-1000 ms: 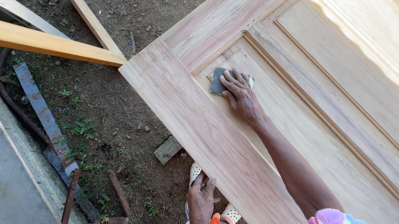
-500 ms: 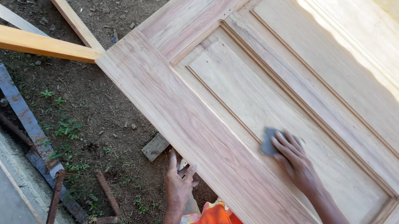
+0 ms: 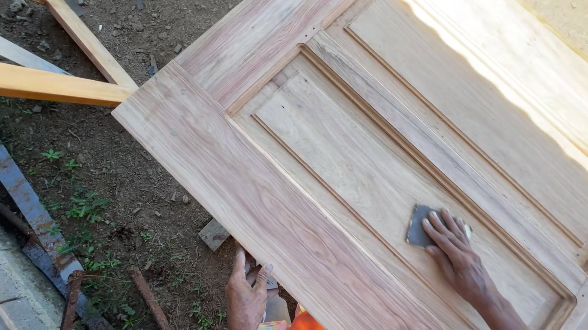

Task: Sanding and scraping a wooden door to smooth the surface.

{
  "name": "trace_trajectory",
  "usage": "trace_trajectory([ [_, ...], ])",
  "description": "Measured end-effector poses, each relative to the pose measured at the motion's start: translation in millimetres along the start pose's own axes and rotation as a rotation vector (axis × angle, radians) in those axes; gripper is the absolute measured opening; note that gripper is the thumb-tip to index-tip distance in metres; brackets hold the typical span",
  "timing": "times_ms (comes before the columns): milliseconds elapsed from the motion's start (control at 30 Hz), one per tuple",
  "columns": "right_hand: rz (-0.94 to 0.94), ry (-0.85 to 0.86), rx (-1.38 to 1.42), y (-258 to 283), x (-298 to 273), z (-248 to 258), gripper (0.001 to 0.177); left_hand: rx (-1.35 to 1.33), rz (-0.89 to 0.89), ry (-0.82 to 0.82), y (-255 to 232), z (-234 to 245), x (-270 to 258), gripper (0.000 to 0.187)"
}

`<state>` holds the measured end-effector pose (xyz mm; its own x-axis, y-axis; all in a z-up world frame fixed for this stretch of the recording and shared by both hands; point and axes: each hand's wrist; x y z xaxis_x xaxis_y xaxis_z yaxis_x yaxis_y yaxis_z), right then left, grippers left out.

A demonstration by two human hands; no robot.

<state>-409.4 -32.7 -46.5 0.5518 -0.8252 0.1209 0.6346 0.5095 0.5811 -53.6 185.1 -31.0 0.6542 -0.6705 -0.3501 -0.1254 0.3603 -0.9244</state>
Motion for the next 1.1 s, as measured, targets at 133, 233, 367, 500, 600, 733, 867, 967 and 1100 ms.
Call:
trace_trajectory([
  [133,0.046,0.003,-0.055,11,51,-13,0.053,0.05,0.025,0.008,0,1,1,0.083],
  [233,0.048,-0.009,-0.054,20,75,-23,0.054,0.087,0.051,0.012,-3,0,1,0.086],
  [367,0.131,-0.016,-0.013,43,125,-38,0.053,0.09,0.065,0.013,10,0,2,0.086],
  [500,0.198,-0.032,0.019,67,172,-57,0.052,0.069,0.084,0.027,14,2,6,0.082],
  [600,0.223,-0.038,0.011,81,200,-71,0.051,0.111,0.136,0.041,-10,1,0,0.084],
  [733,0.244,-0.037,0.017,96,236,-89,0.051,0.15,0.153,0.043,-14,1,0,0.081],
  [867,0.222,-0.022,0.01,115,270,-106,0.051,0.143,0.104,0.042,-11,0,0,0.084],
  [967,0.213,-0.043,0.007,127,297,-121,0.052,0.133,0.119,0.037,-8,0,2,0.084],
  [1100,0.174,-0.107,-0.061,148,325,-139,0.054,0.174,0.092,0.028,10,1,9,0.084],
])
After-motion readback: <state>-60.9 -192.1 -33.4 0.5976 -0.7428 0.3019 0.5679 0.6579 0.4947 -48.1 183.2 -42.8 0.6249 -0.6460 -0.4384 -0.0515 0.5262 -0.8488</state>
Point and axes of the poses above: each hand's wrist, its own x-axis towards the middle knuckle, its own z-axis out of the back of the hand, y = z × x, and after that the axes turned 10 degrees about -z, right-handed
